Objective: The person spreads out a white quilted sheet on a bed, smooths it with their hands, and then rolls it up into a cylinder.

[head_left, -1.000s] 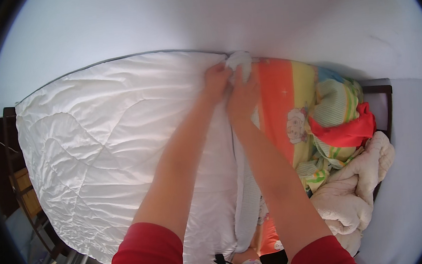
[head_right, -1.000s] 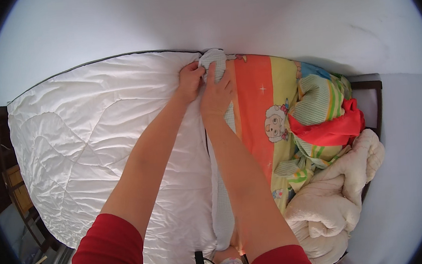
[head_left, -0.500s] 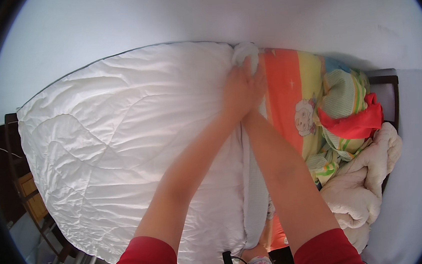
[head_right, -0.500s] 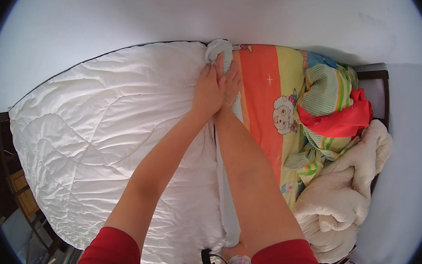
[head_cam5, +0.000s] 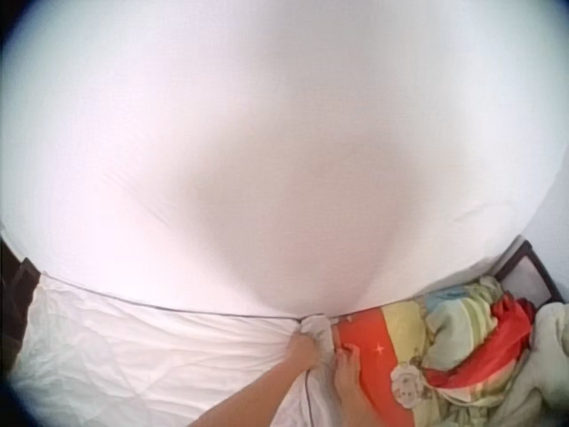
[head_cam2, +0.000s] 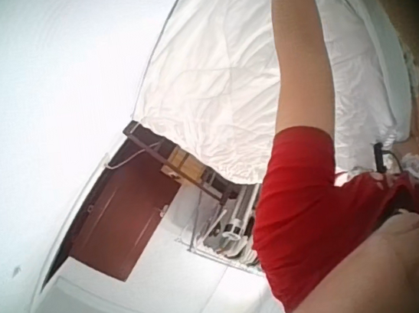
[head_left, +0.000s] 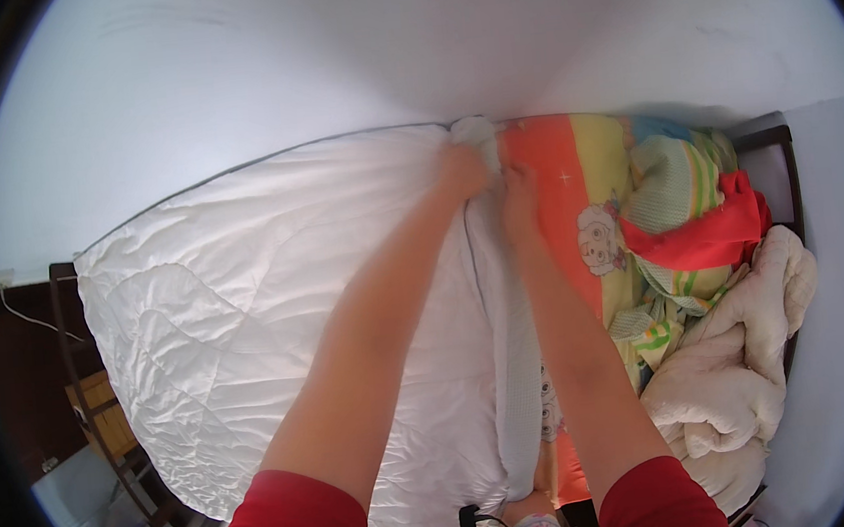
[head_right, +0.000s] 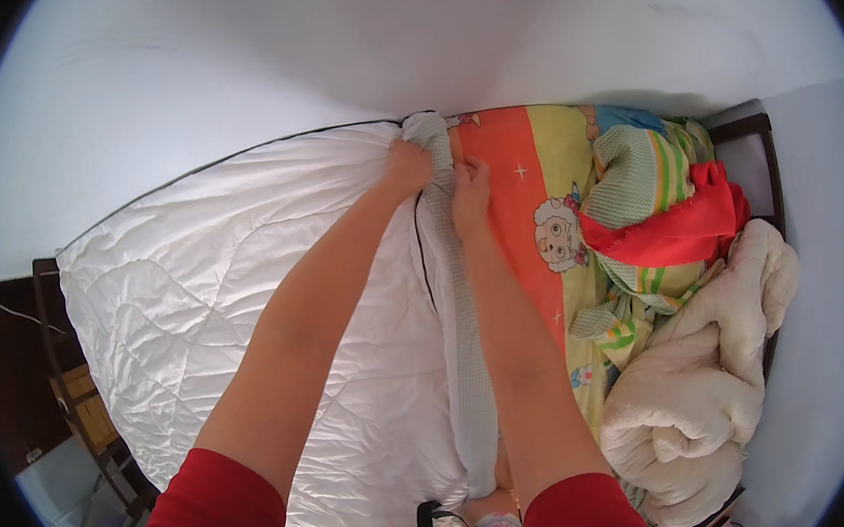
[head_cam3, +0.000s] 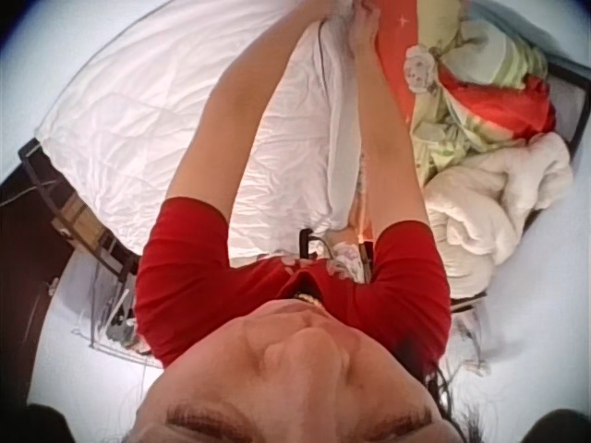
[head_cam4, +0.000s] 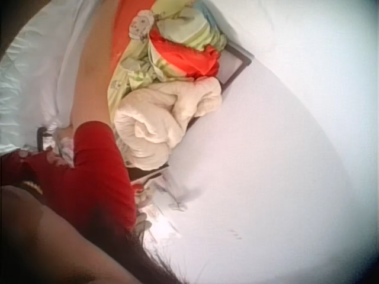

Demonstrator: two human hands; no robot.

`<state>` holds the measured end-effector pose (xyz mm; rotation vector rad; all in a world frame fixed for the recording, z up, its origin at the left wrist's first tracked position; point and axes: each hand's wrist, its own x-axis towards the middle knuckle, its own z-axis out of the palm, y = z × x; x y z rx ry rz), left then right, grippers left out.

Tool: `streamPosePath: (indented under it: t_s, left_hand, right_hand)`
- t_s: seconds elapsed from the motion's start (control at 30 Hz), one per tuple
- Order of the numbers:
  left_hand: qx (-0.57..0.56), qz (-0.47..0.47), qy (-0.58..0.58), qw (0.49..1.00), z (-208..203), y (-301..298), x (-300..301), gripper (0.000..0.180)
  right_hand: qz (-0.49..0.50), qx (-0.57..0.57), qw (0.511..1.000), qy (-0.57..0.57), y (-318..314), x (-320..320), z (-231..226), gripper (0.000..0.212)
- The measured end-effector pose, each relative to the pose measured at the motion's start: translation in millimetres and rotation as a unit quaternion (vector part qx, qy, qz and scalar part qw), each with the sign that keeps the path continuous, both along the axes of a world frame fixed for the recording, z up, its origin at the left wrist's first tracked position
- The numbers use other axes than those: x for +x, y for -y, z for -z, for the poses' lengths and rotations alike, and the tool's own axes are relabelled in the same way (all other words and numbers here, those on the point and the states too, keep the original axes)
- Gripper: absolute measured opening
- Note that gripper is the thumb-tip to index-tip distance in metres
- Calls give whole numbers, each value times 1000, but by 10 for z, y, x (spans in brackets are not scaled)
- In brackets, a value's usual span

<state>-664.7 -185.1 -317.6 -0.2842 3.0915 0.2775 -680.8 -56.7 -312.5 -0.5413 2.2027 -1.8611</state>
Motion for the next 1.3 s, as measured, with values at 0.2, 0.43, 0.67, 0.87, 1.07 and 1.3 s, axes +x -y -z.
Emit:
streamPosePath:
  t_s: [0.2, 0.43, 0.67, 0.87, 1.07, 1.3]
  left_hand:
    - [157, -57, -65, 984, -60, 125, 76, 11]
    - [234, -90, -112, 962, 178, 239, 213, 9]
    - [296, -115, -209, 925, 368, 231, 231, 9]
    - [337, -65, -282, 896, 445, 303, 238, 12]
    - [541, -125, -175, 813, 438, 467, 342, 27]
    - [492, -247, -93, 829, -341, 274, 163, 52]
  right_hand:
    - [-91, 70, 973, 200, -69, -342, 5, 41]
    - [-145, 267, 953, 17, 273, -371, 47, 69]
    - [-73, 329, 940, -54, 293, -242, 216, 78]
    - [-101, 402, 906, -83, 412, -154, 65, 65]
    - [-92, 524, 841, -97, 722, 211, -188, 50]
    - [14, 465, 870, -162, 798, 82, 551, 30]
